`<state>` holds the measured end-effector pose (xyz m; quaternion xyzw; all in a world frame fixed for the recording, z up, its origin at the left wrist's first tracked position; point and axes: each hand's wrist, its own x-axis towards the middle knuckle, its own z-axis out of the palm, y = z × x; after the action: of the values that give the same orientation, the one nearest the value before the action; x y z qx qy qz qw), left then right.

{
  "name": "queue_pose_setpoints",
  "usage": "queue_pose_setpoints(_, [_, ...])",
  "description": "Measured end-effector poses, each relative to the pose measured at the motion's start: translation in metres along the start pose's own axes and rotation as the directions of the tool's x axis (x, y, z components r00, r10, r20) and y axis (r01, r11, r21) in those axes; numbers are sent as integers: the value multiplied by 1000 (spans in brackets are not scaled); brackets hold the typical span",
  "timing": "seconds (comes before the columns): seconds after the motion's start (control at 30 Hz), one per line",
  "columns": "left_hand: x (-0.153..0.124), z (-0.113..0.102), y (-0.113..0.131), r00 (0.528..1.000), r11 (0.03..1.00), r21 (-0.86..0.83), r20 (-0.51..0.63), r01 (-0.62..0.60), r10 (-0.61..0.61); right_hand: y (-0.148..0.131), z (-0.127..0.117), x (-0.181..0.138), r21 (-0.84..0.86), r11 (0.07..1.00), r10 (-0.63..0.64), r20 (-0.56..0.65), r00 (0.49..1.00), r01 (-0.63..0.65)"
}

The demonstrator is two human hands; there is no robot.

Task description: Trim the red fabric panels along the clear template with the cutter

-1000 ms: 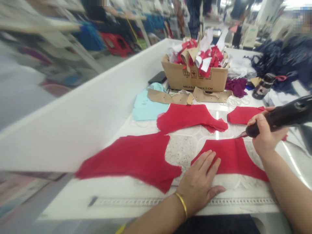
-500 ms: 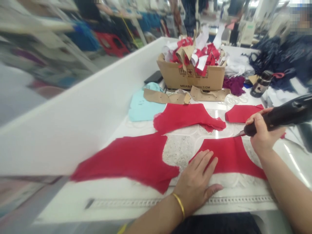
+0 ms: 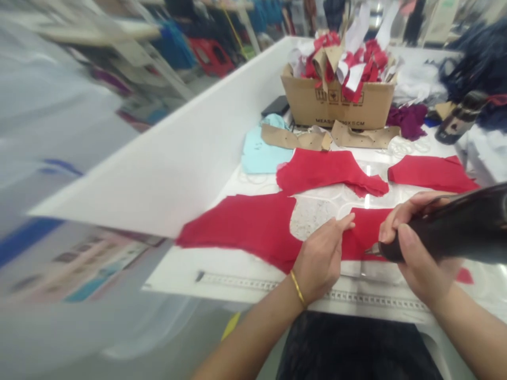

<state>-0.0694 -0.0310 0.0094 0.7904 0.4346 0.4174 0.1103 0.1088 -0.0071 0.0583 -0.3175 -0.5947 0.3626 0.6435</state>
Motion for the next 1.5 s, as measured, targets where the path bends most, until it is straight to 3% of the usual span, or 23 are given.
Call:
queue_pose_setpoints(0.17, [-2, 0, -4, 1000, 1000, 2, -2, -13, 13, 5, 6, -15, -12, 999, 31, 24, 999, -31])
queue_pose_setpoints(0.43, [-3, 2, -4, 999, 1000, 21, 36, -16, 15, 7, 16, -11, -22, 999, 29, 15, 999, -29])
queue_pose_setpoints(0.7, [-1, 4, 1, 989, 989, 31, 29, -148, 147, -7, -7, -3, 28, 999, 31, -3, 1000, -30])
queue_pose_setpoints(1.03, [1, 5, -1, 981, 983, 0, 63, -184, 183, -5, -11, -6, -3, 999, -37, 10, 999, 37])
queue_pose_setpoints(1.37, [0, 6, -2, 962, 970, -2, 125, -243, 241, -15, -26, -3, 81, 996, -17, -104, 994, 26])
queue_pose_setpoints(1.5, [3, 5, 7, 937, 960, 17, 224, -281, 270, -13, -26, -7, 79, 997, 6, -115, 993, 3])
